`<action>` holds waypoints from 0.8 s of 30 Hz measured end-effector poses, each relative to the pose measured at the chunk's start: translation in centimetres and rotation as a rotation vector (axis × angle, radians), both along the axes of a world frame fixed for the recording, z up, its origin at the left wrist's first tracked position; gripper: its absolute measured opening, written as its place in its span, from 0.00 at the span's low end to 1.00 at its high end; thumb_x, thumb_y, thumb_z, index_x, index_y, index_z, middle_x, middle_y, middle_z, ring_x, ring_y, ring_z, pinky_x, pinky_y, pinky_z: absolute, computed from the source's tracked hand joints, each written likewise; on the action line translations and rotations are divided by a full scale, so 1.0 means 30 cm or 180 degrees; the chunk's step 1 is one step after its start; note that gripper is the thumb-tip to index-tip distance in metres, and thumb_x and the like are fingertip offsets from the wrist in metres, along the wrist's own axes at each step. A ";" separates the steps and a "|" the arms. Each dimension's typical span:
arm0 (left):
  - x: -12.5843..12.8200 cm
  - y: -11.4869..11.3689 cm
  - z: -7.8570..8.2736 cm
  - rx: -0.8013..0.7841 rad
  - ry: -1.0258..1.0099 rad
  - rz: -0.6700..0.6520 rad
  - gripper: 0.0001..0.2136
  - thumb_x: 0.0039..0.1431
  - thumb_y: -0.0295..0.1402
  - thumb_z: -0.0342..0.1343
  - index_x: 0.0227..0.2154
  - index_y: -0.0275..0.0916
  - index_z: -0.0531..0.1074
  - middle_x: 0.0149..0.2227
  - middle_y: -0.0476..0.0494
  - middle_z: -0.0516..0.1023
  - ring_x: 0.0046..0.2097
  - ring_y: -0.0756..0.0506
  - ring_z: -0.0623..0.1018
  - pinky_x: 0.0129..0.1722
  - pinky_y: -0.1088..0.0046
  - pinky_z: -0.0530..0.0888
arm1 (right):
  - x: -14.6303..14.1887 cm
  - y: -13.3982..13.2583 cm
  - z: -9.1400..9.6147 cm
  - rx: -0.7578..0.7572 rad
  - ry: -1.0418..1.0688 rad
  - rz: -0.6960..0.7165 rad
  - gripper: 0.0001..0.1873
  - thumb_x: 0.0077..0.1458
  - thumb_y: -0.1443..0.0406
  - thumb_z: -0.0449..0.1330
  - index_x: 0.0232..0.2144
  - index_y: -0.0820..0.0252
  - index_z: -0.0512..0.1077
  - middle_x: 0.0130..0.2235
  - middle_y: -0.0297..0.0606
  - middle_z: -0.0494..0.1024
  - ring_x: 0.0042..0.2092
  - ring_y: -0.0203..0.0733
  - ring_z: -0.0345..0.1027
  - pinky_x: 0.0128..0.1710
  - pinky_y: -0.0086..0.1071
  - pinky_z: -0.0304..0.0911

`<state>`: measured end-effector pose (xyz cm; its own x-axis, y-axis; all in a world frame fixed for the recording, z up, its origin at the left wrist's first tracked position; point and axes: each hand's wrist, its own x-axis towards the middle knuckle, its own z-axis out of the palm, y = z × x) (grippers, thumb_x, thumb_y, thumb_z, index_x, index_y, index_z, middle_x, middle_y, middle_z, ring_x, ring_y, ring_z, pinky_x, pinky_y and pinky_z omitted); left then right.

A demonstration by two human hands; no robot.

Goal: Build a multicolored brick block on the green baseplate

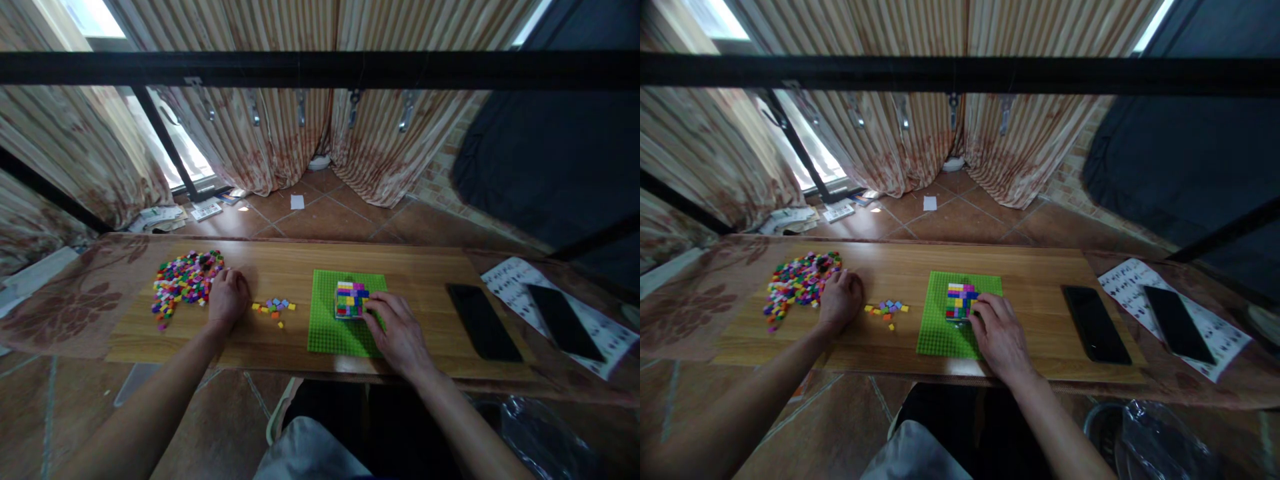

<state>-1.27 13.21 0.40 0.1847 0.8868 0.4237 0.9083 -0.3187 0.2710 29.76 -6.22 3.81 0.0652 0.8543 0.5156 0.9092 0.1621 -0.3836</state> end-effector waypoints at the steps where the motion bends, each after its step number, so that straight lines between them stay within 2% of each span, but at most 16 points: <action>1: -0.001 0.001 -0.001 0.0003 0.0004 -0.0003 0.08 0.56 0.29 0.45 0.30 0.39 0.69 0.37 0.36 0.72 0.43 0.39 0.72 0.44 0.63 0.70 | -0.001 0.000 -0.001 0.0021 -0.0006 -0.0003 0.08 0.60 0.62 0.54 0.38 0.57 0.72 0.44 0.43 0.72 0.47 0.46 0.66 0.49 0.43 0.65; 13: -0.004 0.003 -0.006 0.0032 0.0006 -0.0014 0.07 0.55 0.29 0.46 0.30 0.39 0.69 0.37 0.37 0.72 0.43 0.39 0.72 0.44 0.63 0.70 | -0.037 -0.008 -0.008 0.0101 0.0507 -0.0181 0.10 0.58 0.65 0.55 0.41 0.56 0.73 0.45 0.41 0.73 0.46 0.42 0.69 0.48 0.38 0.67; 24: -0.002 0.004 -0.008 0.0042 -0.0072 -0.0011 0.07 0.55 0.28 0.45 0.30 0.39 0.69 0.37 0.37 0.72 0.43 0.39 0.72 0.43 0.63 0.70 | -0.033 -0.006 -0.025 0.0331 0.0304 -0.0139 0.09 0.57 0.67 0.57 0.39 0.57 0.75 0.44 0.42 0.74 0.45 0.41 0.70 0.47 0.37 0.69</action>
<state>-1.34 13.32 0.17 0.1781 0.8804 0.4395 0.9008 -0.3256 0.2872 28.78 -6.39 3.08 0.1541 0.7919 0.5909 0.8764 0.1665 -0.4518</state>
